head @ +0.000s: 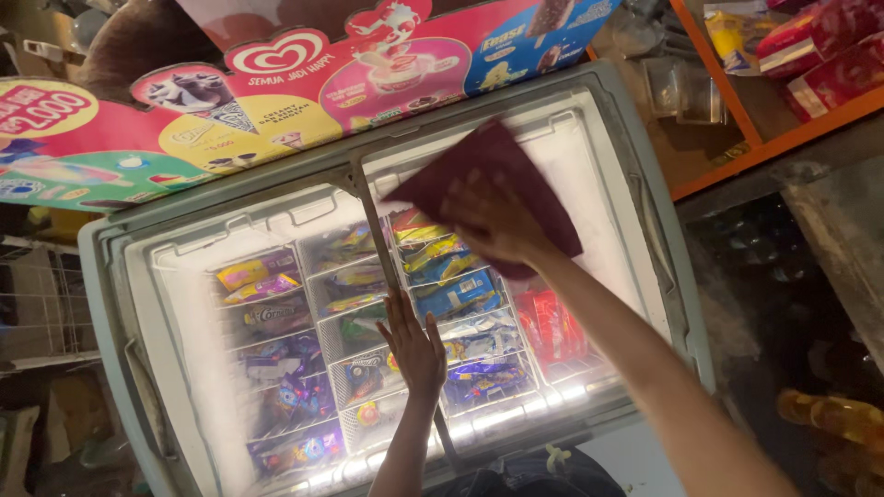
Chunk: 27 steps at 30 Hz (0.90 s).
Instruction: The person wipes the glass lid of a freezer with a cloth and then picks up snack packages from a shelf, placing them into a red plastic basket.
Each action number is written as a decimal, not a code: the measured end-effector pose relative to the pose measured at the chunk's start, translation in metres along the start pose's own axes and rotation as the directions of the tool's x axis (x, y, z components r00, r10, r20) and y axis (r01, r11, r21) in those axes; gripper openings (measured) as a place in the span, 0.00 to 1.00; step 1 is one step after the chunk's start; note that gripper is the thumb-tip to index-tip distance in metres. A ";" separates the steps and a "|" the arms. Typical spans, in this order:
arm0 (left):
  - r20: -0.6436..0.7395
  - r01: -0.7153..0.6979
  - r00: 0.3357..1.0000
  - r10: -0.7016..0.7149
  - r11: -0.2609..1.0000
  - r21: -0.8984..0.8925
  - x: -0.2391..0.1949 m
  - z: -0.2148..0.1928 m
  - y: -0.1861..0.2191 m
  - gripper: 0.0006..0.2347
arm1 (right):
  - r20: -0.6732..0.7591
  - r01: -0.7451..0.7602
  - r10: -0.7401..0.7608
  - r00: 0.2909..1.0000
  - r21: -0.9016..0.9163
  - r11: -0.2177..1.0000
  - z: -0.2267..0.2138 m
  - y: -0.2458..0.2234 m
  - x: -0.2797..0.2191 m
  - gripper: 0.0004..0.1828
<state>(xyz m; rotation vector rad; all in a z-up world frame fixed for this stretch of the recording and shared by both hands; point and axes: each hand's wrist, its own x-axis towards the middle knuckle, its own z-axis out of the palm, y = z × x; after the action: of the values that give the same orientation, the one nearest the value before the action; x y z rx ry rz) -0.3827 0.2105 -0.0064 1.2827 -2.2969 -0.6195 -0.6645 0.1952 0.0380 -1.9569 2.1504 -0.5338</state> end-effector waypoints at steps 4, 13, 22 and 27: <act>-0.015 0.001 1.000 -0.001 1.000 0.015 0.000 0.004 -0.001 0.25 | -0.370 -0.470 0.414 0.832 -0.072 0.880 0.023 -0.014 0.038 0.33; -0.031 0.025 0.999 -0.026 1.000 -0.012 -0.003 0.008 -0.013 0.27 | -0.048 0.274 -0.272 0.961 0.045 0.961 0.026 -0.055 -0.073 0.28; -0.042 0.004 0.999 -0.006 0.999 -0.043 0.002 0.000 -0.004 0.26 | -0.443 -0.624 0.562 0.698 0.010 0.782 0.009 -0.002 -0.165 0.33; -0.029 0.019 0.999 -0.022 0.995 -0.093 0.003 -0.002 -0.002 0.26 | -0.044 -0.009 0.002 0.999 -0.163 0.987 0.026 -0.023 -0.274 0.31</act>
<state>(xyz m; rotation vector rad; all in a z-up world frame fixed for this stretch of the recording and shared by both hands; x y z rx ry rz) -0.3816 0.2061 -0.0056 1.2649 -2.2067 -0.7010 -0.6028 0.4613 -0.0051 -2.0388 2.2928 -0.4150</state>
